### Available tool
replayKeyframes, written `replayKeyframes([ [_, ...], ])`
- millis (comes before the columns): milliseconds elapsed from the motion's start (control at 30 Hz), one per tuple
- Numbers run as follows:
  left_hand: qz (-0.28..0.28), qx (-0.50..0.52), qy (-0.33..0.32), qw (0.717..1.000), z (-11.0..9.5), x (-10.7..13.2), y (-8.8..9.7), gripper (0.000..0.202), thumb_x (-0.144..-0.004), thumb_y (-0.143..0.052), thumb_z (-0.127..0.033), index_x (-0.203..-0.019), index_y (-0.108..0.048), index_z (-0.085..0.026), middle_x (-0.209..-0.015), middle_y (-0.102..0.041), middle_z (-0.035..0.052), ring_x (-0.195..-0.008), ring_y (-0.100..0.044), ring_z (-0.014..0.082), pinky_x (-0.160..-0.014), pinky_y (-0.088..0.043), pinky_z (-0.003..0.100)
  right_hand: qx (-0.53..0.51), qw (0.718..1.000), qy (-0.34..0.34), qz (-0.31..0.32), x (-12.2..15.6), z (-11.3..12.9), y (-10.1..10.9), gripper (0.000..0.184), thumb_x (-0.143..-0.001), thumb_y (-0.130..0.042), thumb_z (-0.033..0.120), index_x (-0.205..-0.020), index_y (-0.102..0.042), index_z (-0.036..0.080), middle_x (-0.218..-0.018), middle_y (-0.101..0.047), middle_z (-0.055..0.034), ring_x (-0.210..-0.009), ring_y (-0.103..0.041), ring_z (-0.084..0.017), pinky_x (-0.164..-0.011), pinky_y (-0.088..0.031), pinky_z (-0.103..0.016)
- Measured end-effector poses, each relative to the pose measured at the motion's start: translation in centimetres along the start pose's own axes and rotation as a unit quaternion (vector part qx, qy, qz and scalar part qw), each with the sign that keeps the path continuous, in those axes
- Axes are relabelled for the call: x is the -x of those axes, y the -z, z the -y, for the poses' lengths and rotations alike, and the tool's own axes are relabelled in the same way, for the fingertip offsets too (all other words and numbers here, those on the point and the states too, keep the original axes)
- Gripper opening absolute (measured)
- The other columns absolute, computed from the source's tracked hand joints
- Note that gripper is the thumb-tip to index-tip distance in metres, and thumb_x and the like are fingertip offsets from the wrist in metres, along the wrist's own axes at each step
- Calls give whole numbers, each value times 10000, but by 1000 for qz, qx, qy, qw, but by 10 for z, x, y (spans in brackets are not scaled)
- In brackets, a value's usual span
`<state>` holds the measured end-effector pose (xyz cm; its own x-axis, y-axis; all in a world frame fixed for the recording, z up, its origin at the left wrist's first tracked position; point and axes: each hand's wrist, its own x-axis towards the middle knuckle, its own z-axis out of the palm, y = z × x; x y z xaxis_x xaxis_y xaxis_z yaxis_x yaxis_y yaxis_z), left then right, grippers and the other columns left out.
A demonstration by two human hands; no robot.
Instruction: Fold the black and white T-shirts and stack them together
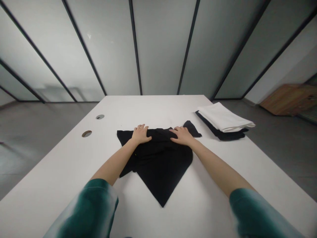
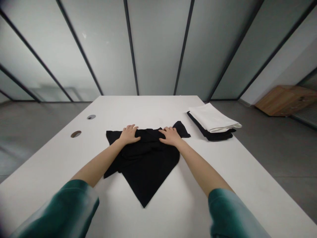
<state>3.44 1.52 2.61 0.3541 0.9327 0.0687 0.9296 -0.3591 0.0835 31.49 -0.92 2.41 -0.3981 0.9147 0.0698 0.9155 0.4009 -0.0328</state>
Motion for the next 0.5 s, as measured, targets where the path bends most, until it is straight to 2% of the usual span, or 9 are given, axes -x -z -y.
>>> replayKeyframes([
  [100, 51, -14, 17, 998, 7, -7, 4, 572, -806, -585, -586, -1164, -612, -142, -1308, -581, 207, -1223, -518, 395, -1033, -375, 530, -5, 1000, 14, -6, -5, -1, -4, 369, -936, -489, 357, -1203, -677, 184, -1305, -611, -149, -1232, -506, -327, -1021, -343, -460],
  [167, 66, 18, 13, 998, 13, -12, 6, 510, -816, -579, -561, -1109, -620, -145, -1223, -628, 192, -1142, -575, 363, -993, -411, 494, -28, 999, -3, -21, -11, -3, -3, 330, -965, -435, 316, -1079, -701, 159, -1185, -666, -148, -1182, -545, -292, -1007, -360, -414],
  [233, 72, 96, -1, 993, 17, -18, 7, 403, -834, -567, -494, -1058, -612, -162, -1107, -671, 145, -1030, -621, 305, -914, -462, 428, -71, 996, -39, -34, -19, -5, 0, 346, -986, -384, 325, -980, -688, 159, -1059, -695, -140, -1062, -603, -260, -933, -408, -360],
  [300, 58, 192, -6, 980, 20, -22, 9, 296, -852, -535, -423, -999, -596, -174, -976, -685, 93, -893, -634, 241, -813, -490, 367, -131, 986, -86, -50, -26, -6, 5, 373, -1002, -332, 350, -907, -649, 179, -951, -698, -115, -915, -630, -236, -830, -442, -324],
  [367, 21, 265, 5, 964, 22, -25, 13, 253, -866, -502, -396, -963, -579, -176, -860, -669, 58, -783, -614, 200, -739, -489, 337, -189, 971, -125, -76, -32, -9, 11, 385, -1009, -284, 363, -852, -598, 204, -864, -682, -83, -826, -619, -224, -761, -452, -309],
  [433, 2, 316, 3, 949, 24, -27, 20, 301, -868, -504, -444, -984, -575, -176, -800, -657, 39, -736, -600, 187, -712, -485, 331, -229, 957, -143, -108, -36, -11, 16, 388, -1011, -254, 382, -812, -549, 225, -818, -659, -64, -799, -603, -220, -744, -455, -306],
  [500, 6, 344, -19, 939, 26, -28, 29, 405, -827, -560, -534, -1016, -594, -178, -849, -676, 49, -787, -618, 200, -744, -491, 339, -253, 947, -145, -135, -38, -16, 20, 394, -1010, -240, 410, -792, -518, 238, -817, -646, -57, -817, -596, -220, -763, -458, -307],
])
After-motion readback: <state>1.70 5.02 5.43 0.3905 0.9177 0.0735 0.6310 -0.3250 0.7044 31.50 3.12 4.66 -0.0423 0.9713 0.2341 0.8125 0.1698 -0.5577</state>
